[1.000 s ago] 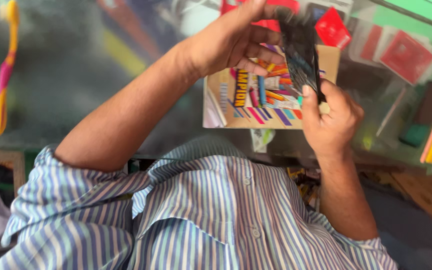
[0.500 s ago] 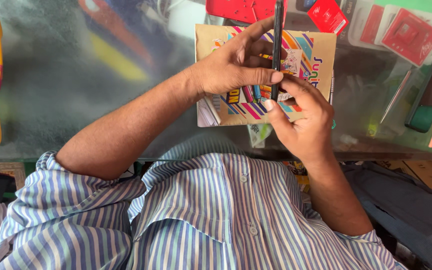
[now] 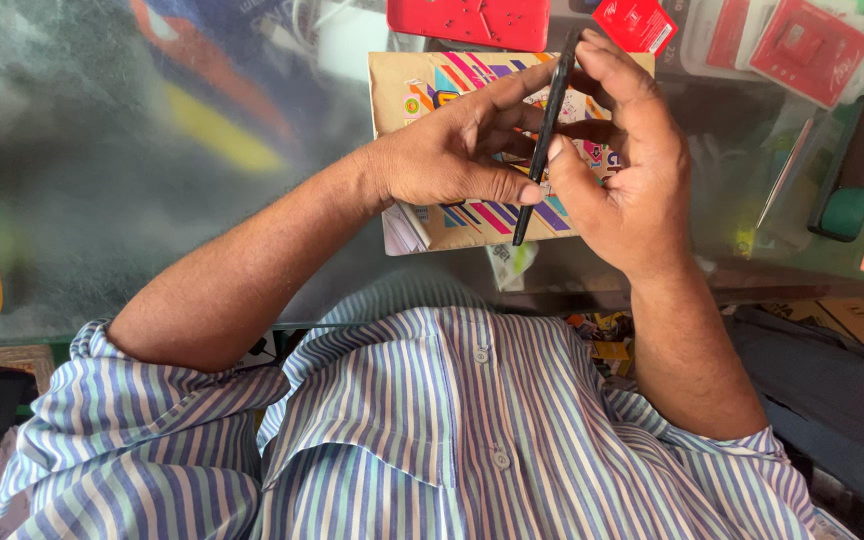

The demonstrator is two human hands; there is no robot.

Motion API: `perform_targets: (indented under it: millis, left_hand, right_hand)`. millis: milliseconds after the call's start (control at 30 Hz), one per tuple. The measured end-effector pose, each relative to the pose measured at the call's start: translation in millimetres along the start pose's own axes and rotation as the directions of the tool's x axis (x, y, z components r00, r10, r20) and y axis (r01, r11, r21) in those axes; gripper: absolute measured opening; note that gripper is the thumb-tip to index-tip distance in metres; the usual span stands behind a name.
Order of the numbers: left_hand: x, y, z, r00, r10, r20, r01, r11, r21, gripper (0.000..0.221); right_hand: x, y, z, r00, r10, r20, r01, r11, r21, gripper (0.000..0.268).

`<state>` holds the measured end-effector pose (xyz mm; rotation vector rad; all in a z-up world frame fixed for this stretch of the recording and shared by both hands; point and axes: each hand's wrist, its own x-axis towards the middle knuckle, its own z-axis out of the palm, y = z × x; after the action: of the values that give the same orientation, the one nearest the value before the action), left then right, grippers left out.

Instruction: The person uses a thin metal tool to pry and open a mobile phone, removes the battery, and uses a screwdriver to loosen internal components.

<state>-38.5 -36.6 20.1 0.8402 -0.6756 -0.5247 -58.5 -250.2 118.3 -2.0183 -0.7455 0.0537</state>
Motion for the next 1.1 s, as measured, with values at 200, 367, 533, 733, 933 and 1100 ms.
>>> perform_targets:
  millis: [200, 367, 533, 733, 933, 1100]
  left_hand:
    - [1, -4, -2, 0.999, -0.023, -0.024, 0.022, 0.999, -0.028, 0.103]
    - [1, -6, -3, 0.999, -0.014, -0.046, 0.017, 0.998, 0.062, 0.105]
    - [1, -9, -1, 0.992, -0.044, -0.118, 0.058, 0.991, 0.120, 0.106]
    - [0, -10, -1, 0.991, -0.024, -0.132, 0.040, 0.992, 0.120, 0.104]
    - [1, -7, -1, 0.991, -0.046, -0.125, 0.061, 0.991, 0.118, 0.102]
    - [0, -5, -1, 0.994, -0.030, -0.110, 0.045, 0.989, 0.138, 0.102]
  right_hand:
    - [1, 0, -1, 0.998, 0.025, 0.056, -0.031, 0.992, 0.119, 0.052]
    - [1, 3, 0, 0.997, 0.037, 0.063, -0.048, 0.982, 0.185, 0.052]
    - [3, 4, 1, 0.996, 0.062, 0.071, -0.072, 0.985, 0.155, 0.052]
    - [4, 4, 1, 0.993, 0.094, 0.074, -0.105, 0.981, 0.163, 0.053]
    - [6, 8, 4, 0.995, 0.069, 0.069, -0.076, 0.992, 0.102, 0.053]
    - [8, 7, 4, 0.995, 0.054, 0.089, -0.059, 0.997, 0.054, 0.054]
